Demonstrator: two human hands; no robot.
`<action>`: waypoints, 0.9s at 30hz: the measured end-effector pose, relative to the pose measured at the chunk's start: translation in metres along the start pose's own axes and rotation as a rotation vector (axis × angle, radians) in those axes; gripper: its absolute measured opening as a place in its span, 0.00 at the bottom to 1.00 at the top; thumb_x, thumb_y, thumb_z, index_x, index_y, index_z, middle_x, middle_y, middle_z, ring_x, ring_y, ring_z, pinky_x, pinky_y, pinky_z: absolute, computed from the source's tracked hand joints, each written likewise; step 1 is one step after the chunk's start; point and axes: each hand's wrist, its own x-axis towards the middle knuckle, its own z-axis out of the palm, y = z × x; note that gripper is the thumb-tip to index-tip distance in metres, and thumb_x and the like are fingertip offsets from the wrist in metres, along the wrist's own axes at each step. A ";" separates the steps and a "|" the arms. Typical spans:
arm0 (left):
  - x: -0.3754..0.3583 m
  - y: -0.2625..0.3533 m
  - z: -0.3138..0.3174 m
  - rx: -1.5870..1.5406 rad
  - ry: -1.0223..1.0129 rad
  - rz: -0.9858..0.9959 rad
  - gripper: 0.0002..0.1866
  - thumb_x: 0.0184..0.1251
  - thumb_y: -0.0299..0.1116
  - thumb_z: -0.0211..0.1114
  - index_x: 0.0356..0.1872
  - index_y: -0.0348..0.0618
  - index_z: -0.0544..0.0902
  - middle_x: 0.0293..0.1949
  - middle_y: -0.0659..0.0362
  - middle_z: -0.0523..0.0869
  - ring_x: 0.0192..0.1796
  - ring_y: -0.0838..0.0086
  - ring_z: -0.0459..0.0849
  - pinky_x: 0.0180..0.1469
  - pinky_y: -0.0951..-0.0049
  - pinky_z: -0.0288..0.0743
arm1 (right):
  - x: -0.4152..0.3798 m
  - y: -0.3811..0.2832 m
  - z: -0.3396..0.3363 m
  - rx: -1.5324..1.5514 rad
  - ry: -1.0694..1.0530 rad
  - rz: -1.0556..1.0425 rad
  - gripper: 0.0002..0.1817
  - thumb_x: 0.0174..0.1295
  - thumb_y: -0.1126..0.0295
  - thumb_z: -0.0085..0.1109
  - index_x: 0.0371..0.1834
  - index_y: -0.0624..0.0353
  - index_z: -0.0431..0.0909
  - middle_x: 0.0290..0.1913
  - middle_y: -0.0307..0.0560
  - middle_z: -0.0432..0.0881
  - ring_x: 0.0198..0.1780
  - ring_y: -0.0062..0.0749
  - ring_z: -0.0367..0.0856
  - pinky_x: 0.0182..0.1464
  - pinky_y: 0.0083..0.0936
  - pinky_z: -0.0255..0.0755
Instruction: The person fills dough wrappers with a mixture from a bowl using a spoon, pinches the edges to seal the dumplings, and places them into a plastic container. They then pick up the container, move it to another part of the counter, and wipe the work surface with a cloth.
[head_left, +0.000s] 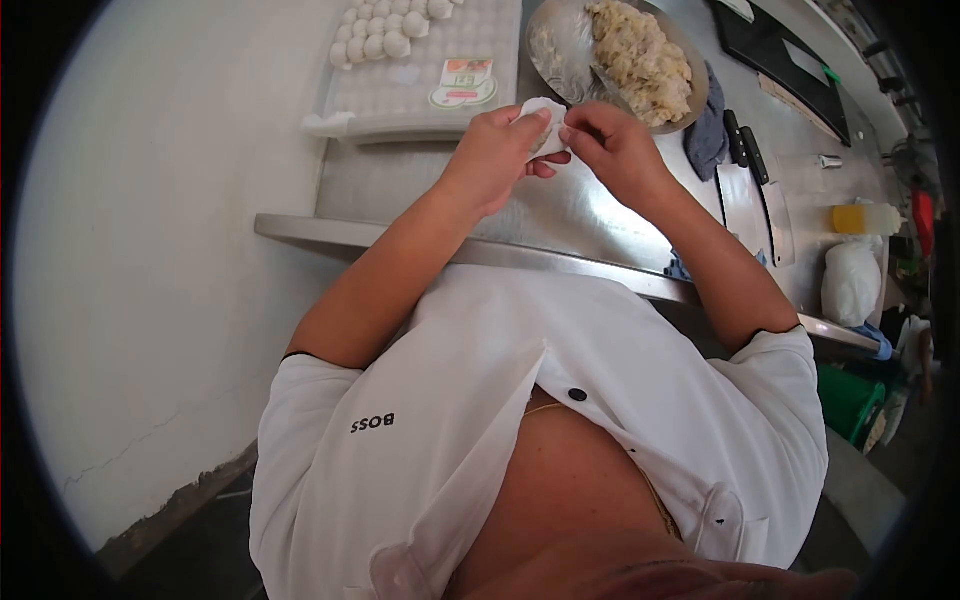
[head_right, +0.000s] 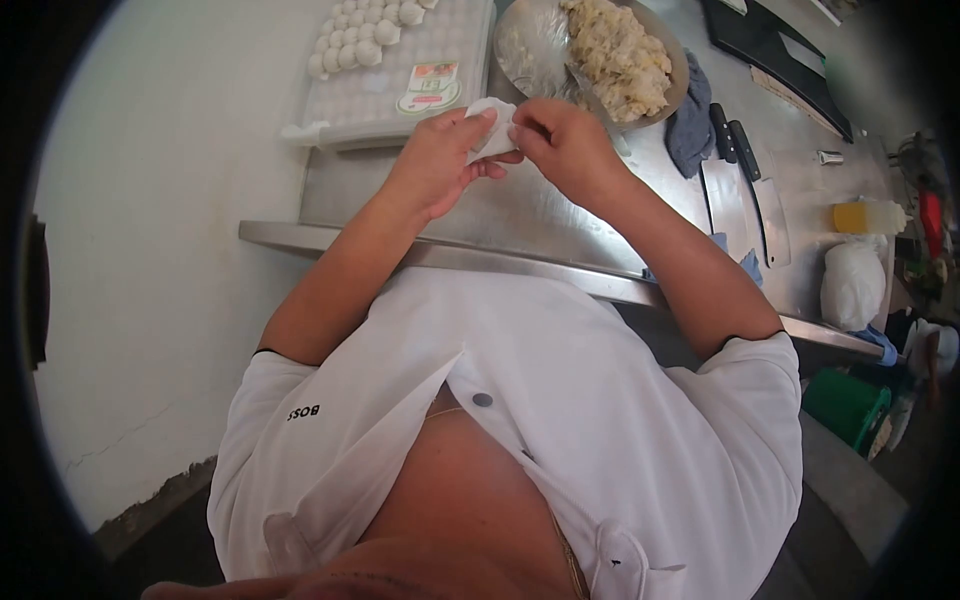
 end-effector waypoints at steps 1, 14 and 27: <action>0.001 -0.002 -0.002 -0.018 -0.022 0.033 0.16 0.77 0.37 0.56 0.54 0.33 0.76 0.49 0.51 0.84 0.44 0.61 0.88 0.38 0.70 0.77 | 0.000 -0.001 0.000 0.133 -0.012 0.155 0.07 0.65 0.71 0.59 0.38 0.65 0.80 0.32 0.49 0.80 0.34 0.35 0.78 0.40 0.28 0.72; -0.009 -0.007 0.000 0.133 0.019 0.029 0.17 0.75 0.35 0.57 0.55 0.30 0.76 0.46 0.51 0.85 0.41 0.64 0.89 0.34 0.73 0.78 | -0.004 0.008 0.005 -0.201 0.008 -0.180 0.08 0.65 0.71 0.61 0.39 0.66 0.79 0.32 0.40 0.78 0.31 0.22 0.75 0.35 0.23 0.71; -0.010 -0.002 0.001 0.148 0.016 0.038 0.18 0.74 0.37 0.59 0.55 0.31 0.77 0.45 0.53 0.85 0.42 0.65 0.89 0.37 0.74 0.77 | -0.004 0.002 0.001 -0.267 -0.033 -0.194 0.09 0.66 0.70 0.61 0.39 0.65 0.80 0.31 0.42 0.77 0.33 0.26 0.76 0.37 0.26 0.71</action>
